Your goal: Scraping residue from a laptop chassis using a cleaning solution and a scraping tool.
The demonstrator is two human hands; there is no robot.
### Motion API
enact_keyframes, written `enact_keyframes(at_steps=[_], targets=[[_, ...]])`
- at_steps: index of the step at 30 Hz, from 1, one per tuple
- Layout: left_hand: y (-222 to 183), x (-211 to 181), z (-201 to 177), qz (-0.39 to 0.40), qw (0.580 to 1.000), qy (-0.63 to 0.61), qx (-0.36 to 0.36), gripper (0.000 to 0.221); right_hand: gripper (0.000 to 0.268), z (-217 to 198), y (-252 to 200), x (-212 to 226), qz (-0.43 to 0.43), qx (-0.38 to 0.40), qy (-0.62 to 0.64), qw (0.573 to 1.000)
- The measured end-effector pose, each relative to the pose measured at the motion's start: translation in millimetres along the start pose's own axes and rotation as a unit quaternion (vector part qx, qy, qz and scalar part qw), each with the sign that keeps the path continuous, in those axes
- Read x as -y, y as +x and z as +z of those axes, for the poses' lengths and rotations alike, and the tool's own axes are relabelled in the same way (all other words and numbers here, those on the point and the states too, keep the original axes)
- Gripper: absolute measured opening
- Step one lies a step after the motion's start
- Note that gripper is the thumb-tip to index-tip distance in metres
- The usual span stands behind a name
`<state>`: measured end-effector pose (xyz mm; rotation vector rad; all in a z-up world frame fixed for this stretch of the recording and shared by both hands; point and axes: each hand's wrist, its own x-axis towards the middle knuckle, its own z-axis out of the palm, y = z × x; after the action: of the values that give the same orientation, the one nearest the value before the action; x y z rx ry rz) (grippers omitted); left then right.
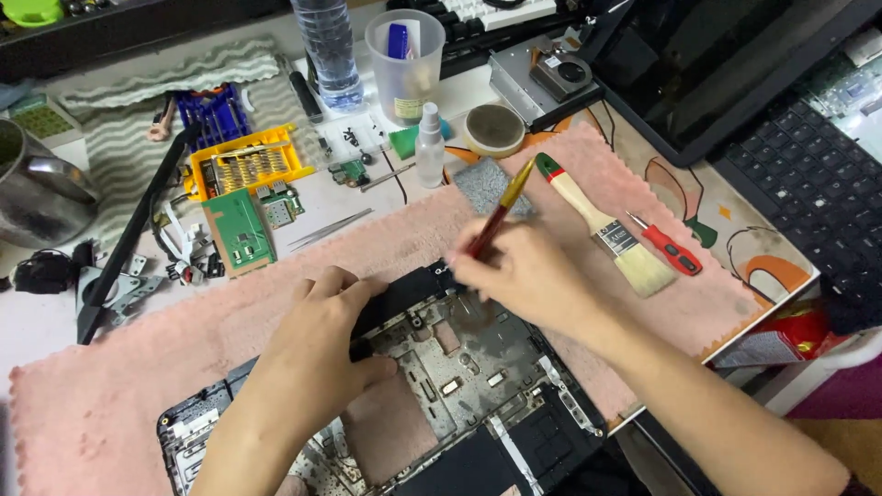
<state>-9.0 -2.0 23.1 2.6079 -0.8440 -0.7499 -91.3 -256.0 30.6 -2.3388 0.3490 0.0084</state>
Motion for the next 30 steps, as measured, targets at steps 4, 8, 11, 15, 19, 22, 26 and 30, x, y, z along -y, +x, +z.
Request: enact_keyframes(at_steps=[4, 8, 11, 15, 19, 22, 26, 30], targets=[[0, 1, 0, 0.01, 1.0, -0.007, 0.001, 0.107, 0.028, -14, 3, 10, -0.004, -0.042, -0.129, 0.991], [4, 9, 9, 0.033, 0.999, -0.004, -0.033, 0.105, 0.011, 6, 18, -12, -0.19, -0.027, -0.011, 0.981], [1, 9, 5, 0.05, 0.998, -0.015, -0.047, 0.107, 0.026, -9, 17, 3, -0.076, -0.008, -0.178, 0.981], [0, 12, 6, 0.075, 0.993, -0.061, -0.069, 0.115, 0.018, -20, 4, 18, -0.134, -0.091, -0.091, 0.983], [-19, 20, -14, 0.103, 0.974, -0.184, -0.079, 0.146, 0.014, -18, -1, 30, -0.179, -0.053, 0.028, 0.982], [-59, 51, -24, 0.097, 0.968, -0.136, -0.189, 0.114, 0.009, -17, 0, 21, -0.244, -0.034, 0.033, 0.969], [-132, 87, -24, 0.03, 0.955, -0.147, -0.257, 0.085, 0.006, -12, -3, 41, -0.176, 0.033, 0.12, 0.977], [-176, 119, 2, -0.041, 0.933, -0.216, -0.285, 0.094, 0.004, 15, 16, 59, -0.243, 0.072, 0.038, 0.967]])
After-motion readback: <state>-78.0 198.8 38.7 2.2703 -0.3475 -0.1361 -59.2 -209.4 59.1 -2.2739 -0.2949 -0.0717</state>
